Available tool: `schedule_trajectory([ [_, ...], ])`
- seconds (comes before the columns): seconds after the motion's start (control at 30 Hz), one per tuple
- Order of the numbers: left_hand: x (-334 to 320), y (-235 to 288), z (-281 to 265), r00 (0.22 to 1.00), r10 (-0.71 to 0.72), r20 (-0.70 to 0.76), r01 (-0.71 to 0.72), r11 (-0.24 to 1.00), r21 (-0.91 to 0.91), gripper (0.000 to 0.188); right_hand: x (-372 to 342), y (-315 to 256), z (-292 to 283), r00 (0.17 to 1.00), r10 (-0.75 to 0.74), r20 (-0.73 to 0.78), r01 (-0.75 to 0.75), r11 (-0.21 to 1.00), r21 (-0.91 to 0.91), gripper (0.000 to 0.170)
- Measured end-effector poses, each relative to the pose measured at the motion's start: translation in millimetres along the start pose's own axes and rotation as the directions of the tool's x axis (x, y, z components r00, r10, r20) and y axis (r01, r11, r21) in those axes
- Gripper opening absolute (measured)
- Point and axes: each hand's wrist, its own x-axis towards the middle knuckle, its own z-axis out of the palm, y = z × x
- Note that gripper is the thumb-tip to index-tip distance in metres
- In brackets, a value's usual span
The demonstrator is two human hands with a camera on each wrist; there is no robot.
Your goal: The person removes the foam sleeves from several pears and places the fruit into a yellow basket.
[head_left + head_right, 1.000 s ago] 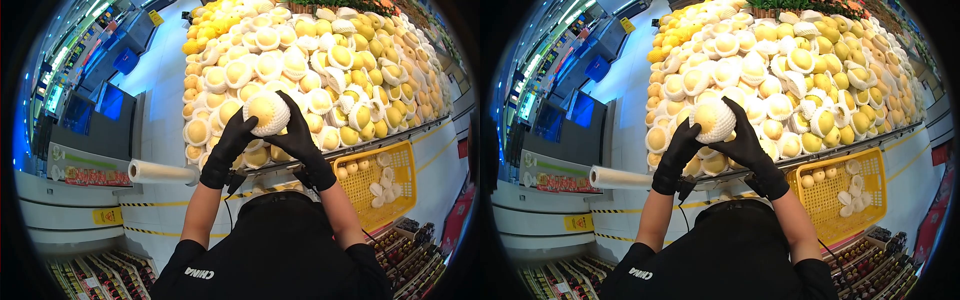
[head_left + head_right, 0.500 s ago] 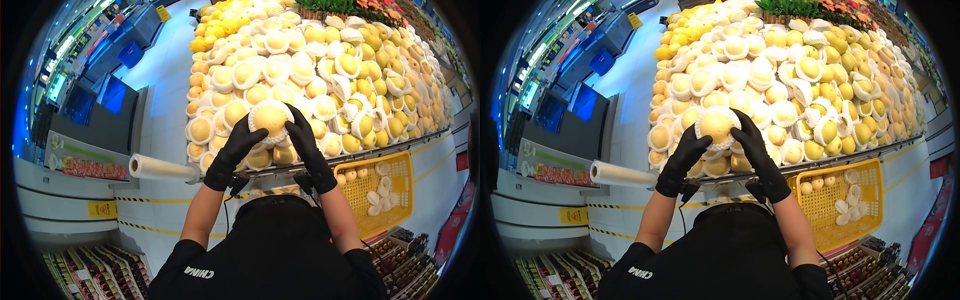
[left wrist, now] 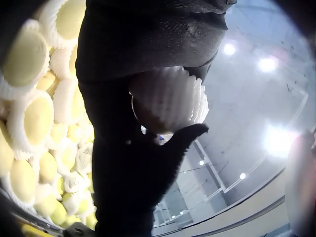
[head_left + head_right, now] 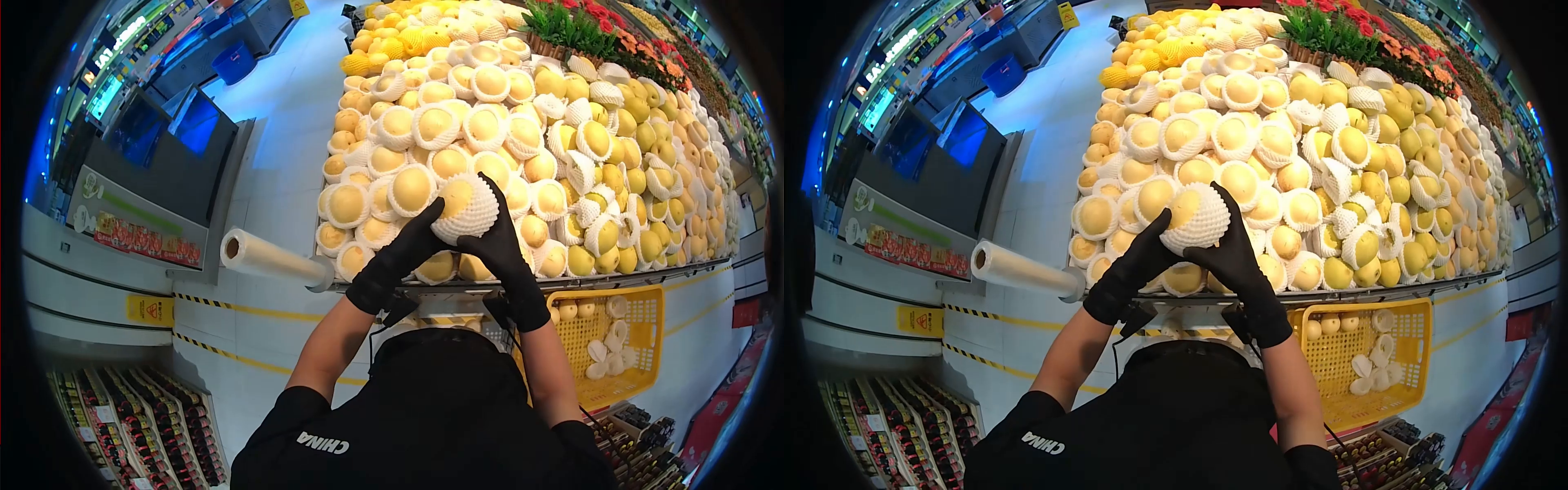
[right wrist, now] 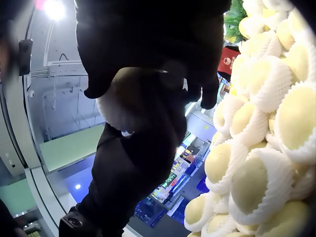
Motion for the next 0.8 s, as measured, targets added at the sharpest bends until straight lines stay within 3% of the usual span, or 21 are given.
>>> schedule_trajectory([
  [0.1,-1,5,-21,0.999,0.039,-0.016,-0.032,0.955,0.295,0.062,-2,-11,12,0.999,-0.023,-0.024,0.022,0.998,-0.057,0.102],
  [0.23,-12,25,-27,0.976,0.210,-0.065,-0.101,0.692,0.715,0.058,7,-4,24,0.976,-0.194,-0.095,0.125,0.865,-0.486,0.103],
  [0.33,-13,31,-28,0.967,0.255,0.009,-0.219,0.812,0.542,0.056,15,-13,47,0.954,-0.299,0.025,0.232,0.682,-0.693,0.106],
  [0.37,-19,37,-28,0.998,0.050,-0.037,-0.040,0.972,0.232,0.052,18,-8,55,0.956,-0.290,0.041,0.232,0.666,-0.709,0.109],
  [0.4,-22,37,-32,0.979,0.204,-0.012,-0.172,0.855,0.490,0.051,20,-2,62,0.956,-0.288,0.055,0.238,0.653,-0.719,0.107],
  [0.43,-24,37,-34,0.938,0.341,0.056,-0.280,0.654,0.703,0.049,23,0,66,0.962,-0.267,0.057,0.228,0.669,-0.708,0.106],
  [0.53,-34,55,-40,0.910,0.391,0.140,-0.383,0.658,0.648,0.047,29,0,75,0.991,-0.129,0.014,0.112,0.796,-0.594,0.104],
  [0.57,-36,59,-45,0.916,0.381,0.127,-0.382,0.730,0.566,0.053,30,0,79,0.998,-0.066,-0.002,0.055,0.843,-0.536,0.103],
  [0.67,-43,57,-58,0.918,0.378,0.116,-0.393,0.843,0.368,0.060,31,2,100,1.000,-0.008,-0.024,-0.009,0.786,-0.618,0.103],
  [0.77,-28,40,-102,0.889,0.436,0.141,-0.411,0.623,0.665,0.058,34,17,113,0.993,-0.121,0.018,0.096,0.685,-0.722,0.102],
  [0.8,-25,45,-98,0.938,0.343,0.043,-0.321,0.818,0.478,0.058,36,23,114,0.987,-0.158,0.025,0.124,0.659,-0.742,0.102],
])
